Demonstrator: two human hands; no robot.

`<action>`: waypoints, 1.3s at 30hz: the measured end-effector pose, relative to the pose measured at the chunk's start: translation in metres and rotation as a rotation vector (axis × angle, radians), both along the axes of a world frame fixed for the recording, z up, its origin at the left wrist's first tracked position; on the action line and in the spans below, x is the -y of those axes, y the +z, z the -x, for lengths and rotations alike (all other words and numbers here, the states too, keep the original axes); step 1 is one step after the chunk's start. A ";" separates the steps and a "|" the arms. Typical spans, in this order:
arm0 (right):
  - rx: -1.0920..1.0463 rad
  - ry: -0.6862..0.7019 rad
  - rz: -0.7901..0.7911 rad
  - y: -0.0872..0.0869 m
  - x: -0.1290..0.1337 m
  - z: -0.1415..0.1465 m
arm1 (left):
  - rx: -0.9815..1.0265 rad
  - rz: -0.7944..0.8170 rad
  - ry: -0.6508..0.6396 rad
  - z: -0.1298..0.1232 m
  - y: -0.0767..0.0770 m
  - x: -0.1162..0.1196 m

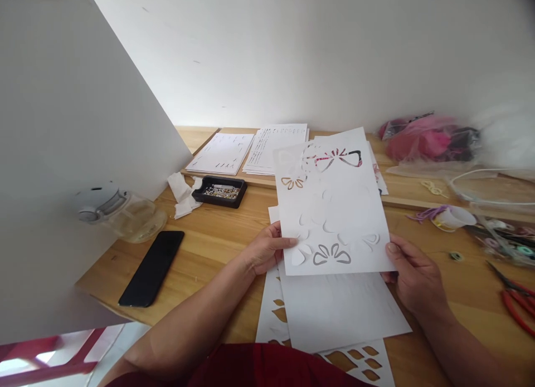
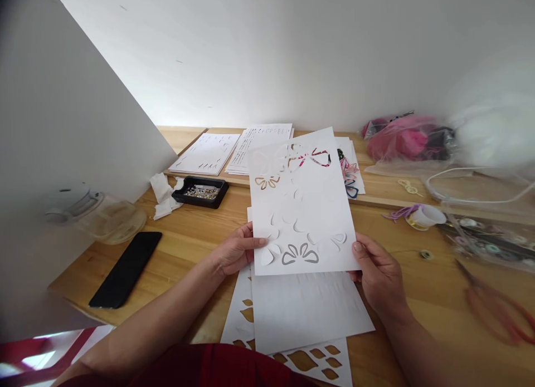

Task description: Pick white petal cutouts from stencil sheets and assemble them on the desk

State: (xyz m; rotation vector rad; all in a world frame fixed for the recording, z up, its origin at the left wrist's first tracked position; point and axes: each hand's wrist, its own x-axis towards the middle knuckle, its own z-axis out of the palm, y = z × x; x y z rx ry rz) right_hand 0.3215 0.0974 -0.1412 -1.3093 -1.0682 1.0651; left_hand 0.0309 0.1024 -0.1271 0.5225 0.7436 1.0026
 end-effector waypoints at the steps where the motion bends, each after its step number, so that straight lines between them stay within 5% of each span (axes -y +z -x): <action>1: -0.006 0.012 -0.003 -0.001 -0.001 -0.001 | 0.000 -0.001 0.000 0.000 0.000 0.000; 39: 0.001 0.021 0.002 -0.010 -0.003 -0.008 | -0.026 -0.043 -0.022 0.004 -0.007 -0.002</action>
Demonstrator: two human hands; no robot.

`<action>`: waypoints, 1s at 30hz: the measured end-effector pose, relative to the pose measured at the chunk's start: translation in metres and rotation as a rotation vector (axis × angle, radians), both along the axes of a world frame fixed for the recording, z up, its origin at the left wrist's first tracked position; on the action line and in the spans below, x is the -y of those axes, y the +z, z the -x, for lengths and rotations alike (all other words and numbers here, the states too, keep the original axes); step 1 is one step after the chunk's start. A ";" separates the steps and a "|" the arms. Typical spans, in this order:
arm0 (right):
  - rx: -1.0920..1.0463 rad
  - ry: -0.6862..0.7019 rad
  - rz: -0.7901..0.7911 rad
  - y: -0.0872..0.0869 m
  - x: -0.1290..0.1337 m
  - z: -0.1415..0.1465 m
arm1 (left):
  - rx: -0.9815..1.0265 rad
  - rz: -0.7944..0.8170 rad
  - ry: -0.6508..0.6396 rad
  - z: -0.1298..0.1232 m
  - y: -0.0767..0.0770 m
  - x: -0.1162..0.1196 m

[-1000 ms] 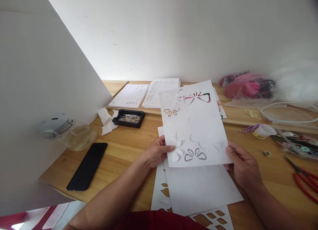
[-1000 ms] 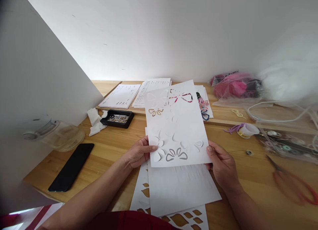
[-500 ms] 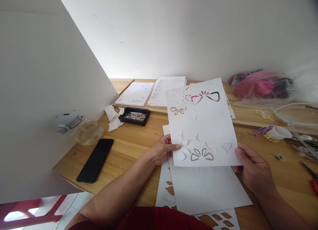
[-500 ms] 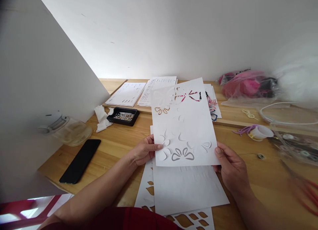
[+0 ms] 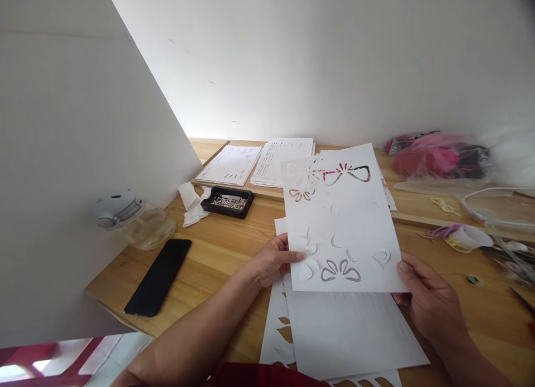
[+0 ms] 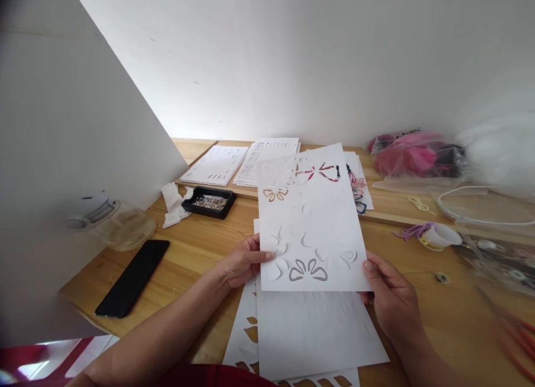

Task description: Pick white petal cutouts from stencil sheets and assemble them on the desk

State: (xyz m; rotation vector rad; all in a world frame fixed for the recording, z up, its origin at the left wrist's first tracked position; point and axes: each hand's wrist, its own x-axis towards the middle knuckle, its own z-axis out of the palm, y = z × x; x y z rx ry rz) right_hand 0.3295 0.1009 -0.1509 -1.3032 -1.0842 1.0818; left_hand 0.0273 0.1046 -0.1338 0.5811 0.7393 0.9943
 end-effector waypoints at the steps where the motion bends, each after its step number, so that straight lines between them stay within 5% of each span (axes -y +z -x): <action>1: -0.008 0.001 0.004 -0.001 0.000 0.000 | 0.000 0.000 0.000 0.000 0.000 0.000; 30: -0.094 0.019 -0.015 0.002 0.001 0.004 | -0.066 0.000 0.040 -0.002 0.005 0.001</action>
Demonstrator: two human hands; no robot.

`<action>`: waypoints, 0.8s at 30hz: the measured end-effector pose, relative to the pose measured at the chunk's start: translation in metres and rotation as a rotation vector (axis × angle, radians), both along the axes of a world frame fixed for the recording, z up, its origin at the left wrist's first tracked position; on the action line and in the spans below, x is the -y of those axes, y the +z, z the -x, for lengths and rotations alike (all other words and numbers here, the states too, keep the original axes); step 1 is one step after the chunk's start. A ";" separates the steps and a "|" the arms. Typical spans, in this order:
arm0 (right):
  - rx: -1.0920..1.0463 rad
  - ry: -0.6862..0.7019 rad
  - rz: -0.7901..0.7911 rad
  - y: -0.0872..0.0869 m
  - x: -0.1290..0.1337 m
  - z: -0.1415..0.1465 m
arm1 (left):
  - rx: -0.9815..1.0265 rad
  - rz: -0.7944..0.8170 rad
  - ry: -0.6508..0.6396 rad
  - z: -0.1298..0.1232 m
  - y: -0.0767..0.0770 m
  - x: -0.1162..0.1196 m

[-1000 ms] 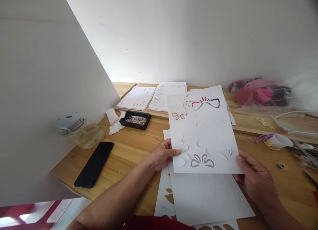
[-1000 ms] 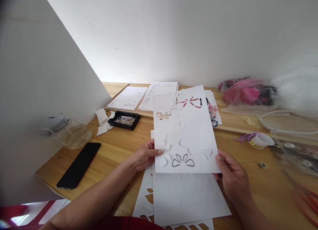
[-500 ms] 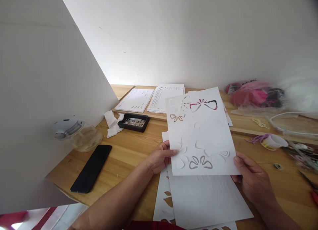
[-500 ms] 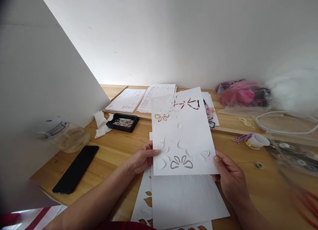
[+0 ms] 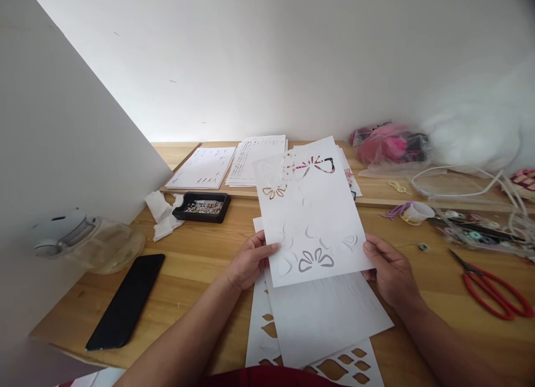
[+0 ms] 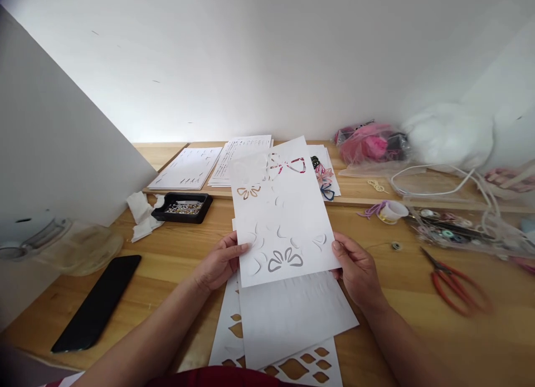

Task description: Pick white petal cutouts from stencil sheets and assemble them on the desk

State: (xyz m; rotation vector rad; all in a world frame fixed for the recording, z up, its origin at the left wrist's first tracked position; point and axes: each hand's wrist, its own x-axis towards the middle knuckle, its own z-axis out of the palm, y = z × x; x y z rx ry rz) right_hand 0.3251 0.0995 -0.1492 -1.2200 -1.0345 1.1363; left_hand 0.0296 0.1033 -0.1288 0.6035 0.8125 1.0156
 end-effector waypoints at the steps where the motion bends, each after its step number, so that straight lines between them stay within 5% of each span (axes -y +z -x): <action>1: 0.002 0.000 0.003 -0.001 0.000 0.000 | -0.002 0.001 0.003 0.000 0.000 0.000; 24: 0.030 -0.034 0.029 0.001 -0.001 0.000 | -0.029 -0.027 0.037 -0.001 -0.001 -0.001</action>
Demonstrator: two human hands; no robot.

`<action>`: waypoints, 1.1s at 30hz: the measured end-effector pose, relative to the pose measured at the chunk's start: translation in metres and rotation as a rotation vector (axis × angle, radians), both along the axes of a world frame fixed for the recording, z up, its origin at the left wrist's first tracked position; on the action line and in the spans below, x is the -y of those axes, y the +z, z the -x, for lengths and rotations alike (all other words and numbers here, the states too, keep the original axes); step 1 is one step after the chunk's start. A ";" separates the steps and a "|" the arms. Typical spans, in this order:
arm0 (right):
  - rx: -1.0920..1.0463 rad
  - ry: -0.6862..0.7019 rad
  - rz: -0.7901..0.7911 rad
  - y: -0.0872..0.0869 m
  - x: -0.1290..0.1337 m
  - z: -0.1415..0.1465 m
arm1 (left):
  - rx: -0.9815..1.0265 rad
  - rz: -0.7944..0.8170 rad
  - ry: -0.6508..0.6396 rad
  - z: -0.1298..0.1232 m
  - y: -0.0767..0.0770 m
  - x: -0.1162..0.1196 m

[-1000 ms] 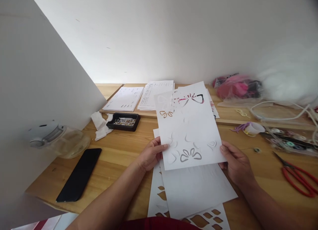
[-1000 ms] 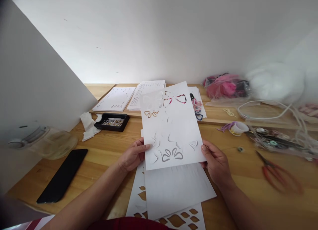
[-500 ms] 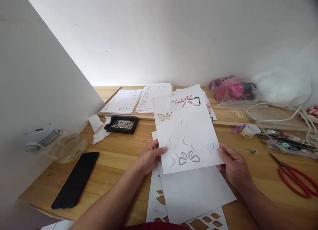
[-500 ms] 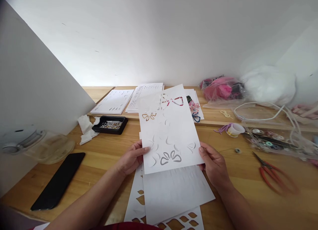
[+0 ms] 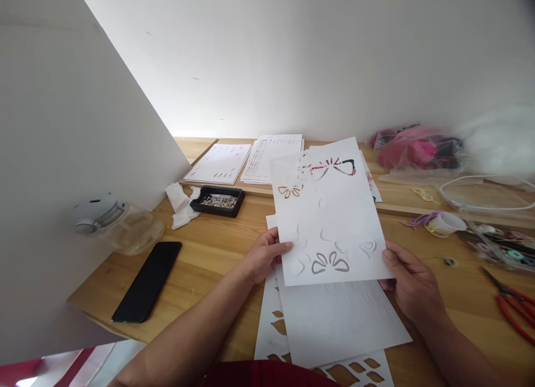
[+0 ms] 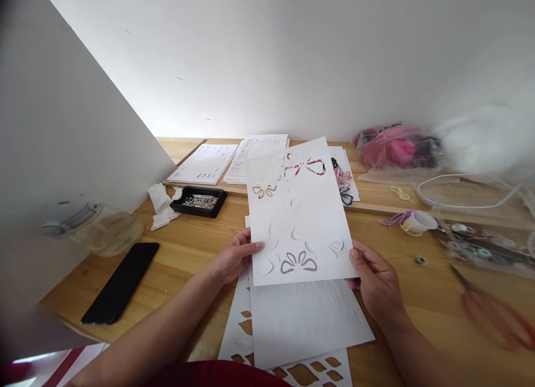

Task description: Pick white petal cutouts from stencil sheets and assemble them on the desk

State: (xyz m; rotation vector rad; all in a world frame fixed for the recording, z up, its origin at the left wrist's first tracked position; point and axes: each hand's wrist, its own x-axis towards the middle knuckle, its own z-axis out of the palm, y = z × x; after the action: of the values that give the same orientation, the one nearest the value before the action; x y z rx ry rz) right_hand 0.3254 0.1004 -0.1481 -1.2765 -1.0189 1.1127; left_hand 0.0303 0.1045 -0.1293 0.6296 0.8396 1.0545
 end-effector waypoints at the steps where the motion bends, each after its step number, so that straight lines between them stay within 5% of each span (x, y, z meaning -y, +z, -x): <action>1: 0.009 0.007 0.004 0.001 0.000 0.000 | 0.001 -0.004 0.000 0.000 0.000 0.000; 15: 0.053 -0.004 -0.029 0.005 0.003 0.003 | 0.027 0.094 0.127 0.001 -0.004 -0.005; 33: 0.042 -0.042 -0.009 0.016 0.005 0.012 | 0.036 0.122 0.132 0.003 -0.006 -0.005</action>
State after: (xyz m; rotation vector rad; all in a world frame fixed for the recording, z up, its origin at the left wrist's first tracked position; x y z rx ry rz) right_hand 0.3135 0.0958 -0.1323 -1.3135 -1.0228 1.0521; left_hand 0.0278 0.1098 -0.1349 0.4560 0.9158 1.1216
